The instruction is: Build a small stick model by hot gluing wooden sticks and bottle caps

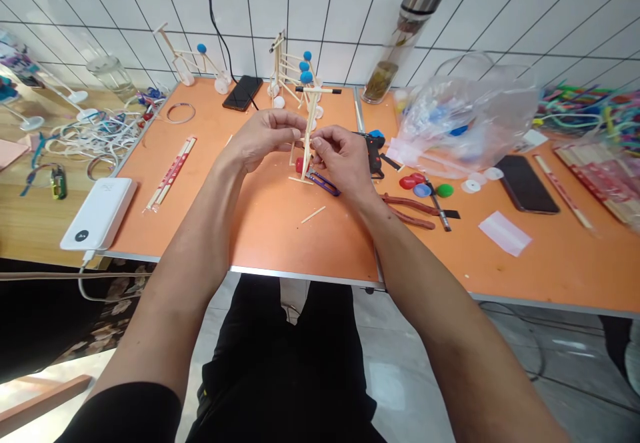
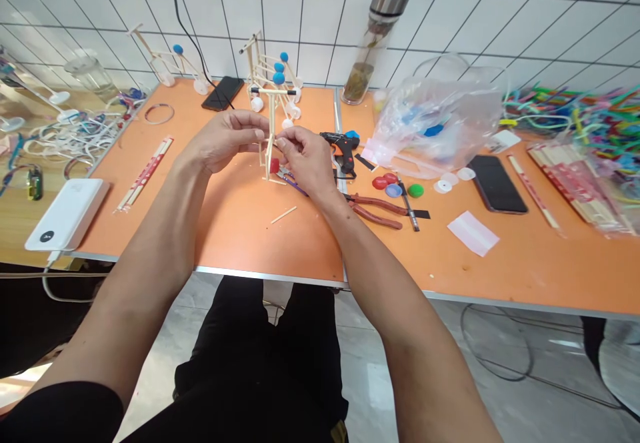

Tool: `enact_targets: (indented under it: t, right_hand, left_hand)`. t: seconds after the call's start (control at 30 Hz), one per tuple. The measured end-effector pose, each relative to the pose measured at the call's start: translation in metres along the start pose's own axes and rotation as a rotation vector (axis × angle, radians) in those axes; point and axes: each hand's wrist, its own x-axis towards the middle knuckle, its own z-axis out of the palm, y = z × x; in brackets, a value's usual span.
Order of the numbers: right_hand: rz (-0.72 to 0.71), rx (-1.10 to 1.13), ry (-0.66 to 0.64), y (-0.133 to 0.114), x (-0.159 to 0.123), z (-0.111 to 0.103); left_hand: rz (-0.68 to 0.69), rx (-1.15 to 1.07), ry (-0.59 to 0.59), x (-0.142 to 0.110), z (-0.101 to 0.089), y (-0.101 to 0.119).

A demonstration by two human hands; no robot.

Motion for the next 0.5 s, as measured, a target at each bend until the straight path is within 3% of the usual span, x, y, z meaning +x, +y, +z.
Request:
enact_targets:
  t: [0.1, 0.33, 0.5]
  right_hand:
    - [0.03, 0.057, -0.041, 0.002, 0.003, -0.001]
    - [0.077, 0.263, -0.192, -0.006, 0.005, -0.006]
    - [0.119, 0.362, -0.186, -0.012, 0.004, -0.01]
  left_hand:
    - [0.021, -0.005, 0.003, -0.001, -0.003, 0.001]
    - [0.206, 0.001, -0.169, 0.012, -0.014, -0.012]
    - [0.235, -0.032, -0.241, 0.015, -0.018, -0.014]
